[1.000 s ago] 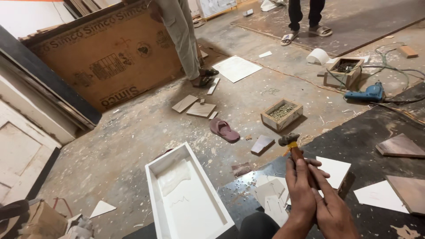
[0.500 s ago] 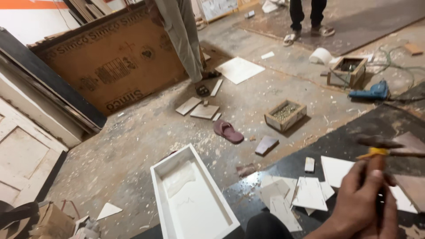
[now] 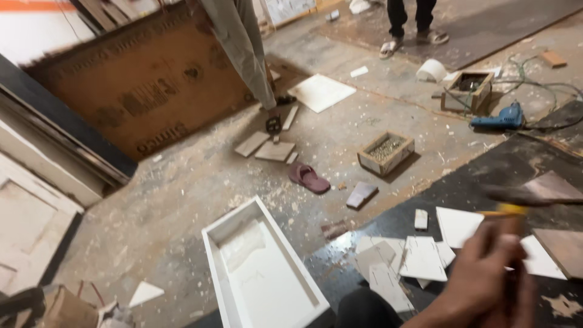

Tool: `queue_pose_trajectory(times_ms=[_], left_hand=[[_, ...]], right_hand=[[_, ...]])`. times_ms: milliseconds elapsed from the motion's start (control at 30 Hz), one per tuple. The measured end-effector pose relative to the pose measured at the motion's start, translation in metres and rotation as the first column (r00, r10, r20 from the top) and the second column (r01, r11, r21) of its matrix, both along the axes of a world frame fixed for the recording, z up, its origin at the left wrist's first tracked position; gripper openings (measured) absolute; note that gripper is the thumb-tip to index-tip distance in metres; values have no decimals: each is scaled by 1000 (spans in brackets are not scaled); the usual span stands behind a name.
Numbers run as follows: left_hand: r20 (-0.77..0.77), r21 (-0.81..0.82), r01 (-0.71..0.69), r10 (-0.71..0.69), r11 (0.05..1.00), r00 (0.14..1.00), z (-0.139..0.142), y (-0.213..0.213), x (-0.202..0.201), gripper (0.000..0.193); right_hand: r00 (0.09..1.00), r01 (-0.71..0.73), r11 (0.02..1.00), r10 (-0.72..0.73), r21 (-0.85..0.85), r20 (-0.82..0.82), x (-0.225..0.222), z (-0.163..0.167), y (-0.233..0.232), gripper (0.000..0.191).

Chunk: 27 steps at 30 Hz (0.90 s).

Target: The person sits cross-legged on the floor and hammers nails into small white board pieces one at a time, picking each piece from a pile, driving nails into it, and setting it back on the pile of finished pieces.

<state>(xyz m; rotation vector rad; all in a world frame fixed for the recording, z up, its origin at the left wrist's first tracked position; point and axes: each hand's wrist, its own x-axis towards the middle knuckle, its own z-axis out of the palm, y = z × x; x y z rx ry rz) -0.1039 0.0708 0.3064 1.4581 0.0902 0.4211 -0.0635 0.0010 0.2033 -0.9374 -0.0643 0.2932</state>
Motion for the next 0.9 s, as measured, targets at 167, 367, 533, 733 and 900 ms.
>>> queue_pose_trajectory(times_ms=[167, 367, 533, 733, 900], left_hand=[[-82, -395, 18, -55, 919, 995, -2, -20, 20, 49], [50, -522, -209, 275, 827, 960, -15, 1, 0, 47], [-12, -255, -159, 161, 954, 987, -19, 10, 4, 46], [-147, 35, 27, -22, 999, 989, -26, -30, 16, 47], [-104, -176, -115, 98, 978, 990, -18, -25, 12, 47]], right_hand=[[992, -121, 984, 126, -128, 28, 56, -7, -18, 58], [920, -108, 882, 263, -458, 290, 0, 23, 7, 56], [953, -119, 923, 210, -367, 219, -1, 32, 8, 55], [996, 10, 999, -6, -39, 90, 33, -22, -36, 55], [961, -102, 958, 165, -269, 224, 48, -26, -29, 55]])
